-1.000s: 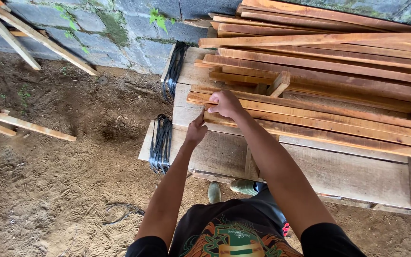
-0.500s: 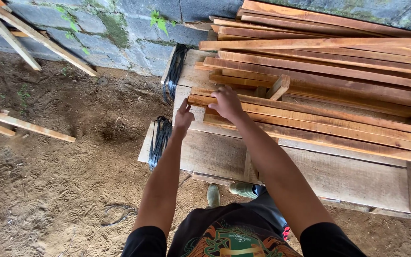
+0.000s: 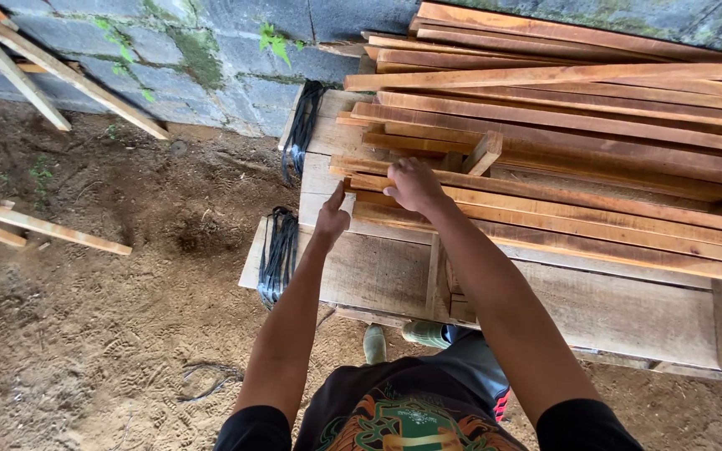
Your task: Bundling several thin wooden slats together using a wire tie and a small tool for twisting.
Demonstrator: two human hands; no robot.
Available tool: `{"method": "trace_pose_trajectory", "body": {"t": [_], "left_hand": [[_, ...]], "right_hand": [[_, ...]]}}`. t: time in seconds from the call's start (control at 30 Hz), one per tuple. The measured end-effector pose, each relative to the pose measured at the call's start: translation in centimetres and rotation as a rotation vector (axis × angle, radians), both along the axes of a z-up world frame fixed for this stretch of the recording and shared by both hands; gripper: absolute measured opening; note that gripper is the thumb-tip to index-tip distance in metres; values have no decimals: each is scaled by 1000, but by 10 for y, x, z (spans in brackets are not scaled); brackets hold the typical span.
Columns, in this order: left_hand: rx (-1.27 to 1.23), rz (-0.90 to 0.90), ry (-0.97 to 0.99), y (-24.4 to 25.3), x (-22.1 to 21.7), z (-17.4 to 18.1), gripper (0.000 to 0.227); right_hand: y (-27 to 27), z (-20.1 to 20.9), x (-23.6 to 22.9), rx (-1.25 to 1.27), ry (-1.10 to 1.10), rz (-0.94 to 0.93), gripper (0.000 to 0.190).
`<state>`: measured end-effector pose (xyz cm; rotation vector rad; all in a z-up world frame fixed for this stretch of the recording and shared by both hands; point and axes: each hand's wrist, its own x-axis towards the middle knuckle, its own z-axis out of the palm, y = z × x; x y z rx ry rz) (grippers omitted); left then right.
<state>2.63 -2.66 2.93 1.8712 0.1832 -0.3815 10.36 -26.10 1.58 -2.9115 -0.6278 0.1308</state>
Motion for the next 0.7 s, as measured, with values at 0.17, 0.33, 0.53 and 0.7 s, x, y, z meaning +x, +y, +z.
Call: {"method": "trace_pose_trajectory", "body": {"t": [0.17, 0.33, 0.53, 0.7], "left_hand": [[-273, 58, 9, -3, 4, -9, 112], [-418, 72, 11, -9, -4, -4, 107], [-417, 32, 11, -12, -5, 11, 109], [-418, 35, -18, -13, 0, -13, 109]], "right_hand": [[-21, 13, -12, -39, 15, -21, 38], [-32, 7, -15, -64, 51, -55, 38], [-33, 11, -18, -77, 41, -72, 38], [-30, 17, -21, -70, 64, -72, 36]]}}
